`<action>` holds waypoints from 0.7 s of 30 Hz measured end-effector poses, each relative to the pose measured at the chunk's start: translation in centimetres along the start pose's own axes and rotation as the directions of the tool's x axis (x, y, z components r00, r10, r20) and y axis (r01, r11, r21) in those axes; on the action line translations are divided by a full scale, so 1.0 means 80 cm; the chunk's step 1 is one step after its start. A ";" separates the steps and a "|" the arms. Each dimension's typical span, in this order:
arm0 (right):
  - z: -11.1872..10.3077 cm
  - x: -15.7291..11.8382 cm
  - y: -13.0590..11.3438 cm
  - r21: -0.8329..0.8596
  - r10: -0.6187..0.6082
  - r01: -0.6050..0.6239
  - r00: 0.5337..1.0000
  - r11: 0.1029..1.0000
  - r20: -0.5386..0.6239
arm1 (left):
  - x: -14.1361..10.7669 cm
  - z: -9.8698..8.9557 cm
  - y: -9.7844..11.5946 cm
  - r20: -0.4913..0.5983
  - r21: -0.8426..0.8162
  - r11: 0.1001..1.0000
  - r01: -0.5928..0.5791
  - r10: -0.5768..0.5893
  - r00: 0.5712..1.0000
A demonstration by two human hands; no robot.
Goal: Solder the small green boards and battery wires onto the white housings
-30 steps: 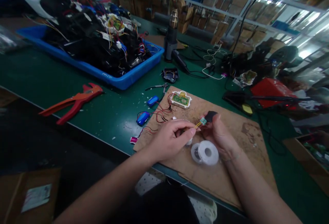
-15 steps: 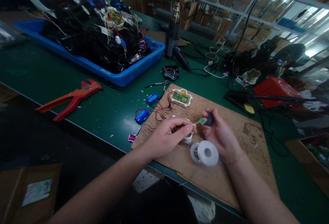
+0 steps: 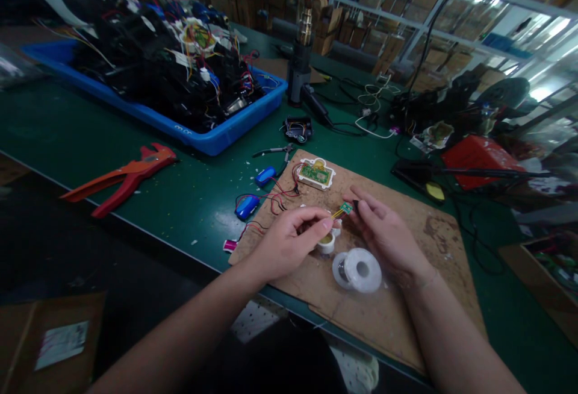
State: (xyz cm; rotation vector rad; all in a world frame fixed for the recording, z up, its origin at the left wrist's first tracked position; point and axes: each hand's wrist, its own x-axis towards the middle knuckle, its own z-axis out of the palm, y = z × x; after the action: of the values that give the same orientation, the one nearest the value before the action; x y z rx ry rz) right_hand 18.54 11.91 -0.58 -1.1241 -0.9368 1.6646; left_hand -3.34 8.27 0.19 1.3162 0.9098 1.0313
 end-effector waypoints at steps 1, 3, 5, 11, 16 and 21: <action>-0.001 0.000 0.000 -0.075 -0.019 0.018 1.000 0.997 -0.005 | 0.000 0.000 0.000 -0.001 -0.006 1.000 -0.001 0.001 1.000; -0.004 0.001 -0.001 -0.259 -0.076 0.068 0.997 0.964 -0.022 | 0.000 0.000 -0.001 -0.005 -0.034 0.999 0.003 -0.003 1.000; -0.009 0.003 0.000 -0.427 -0.128 0.104 0.991 0.898 -0.028 | 0.000 0.000 -0.002 -0.008 -0.065 0.998 0.009 -0.009 1.000; -0.030 0.014 0.013 -0.653 -0.255 0.195 0.967 0.732 0.003 | -0.002 -0.003 -0.004 0.000 0.000 1.000 -0.031 0.031 1.000; -0.038 0.019 0.022 -0.690 -0.276 0.232 0.960 0.686 0.048 | -0.002 -0.003 -0.006 -0.004 0.055 0.998 -0.043 0.043 0.999; -0.029 0.013 0.017 -0.708 -0.255 0.254 0.961 0.659 0.108 | -0.001 -0.002 -0.007 -0.015 0.067 0.996 -0.051 0.052 0.999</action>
State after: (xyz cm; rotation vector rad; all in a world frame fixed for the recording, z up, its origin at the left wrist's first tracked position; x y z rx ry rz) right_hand 20.20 12.69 -2.79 -1.4010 -1.7551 1.0561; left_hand -3.50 8.23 -0.35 1.3947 0.9341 1.0609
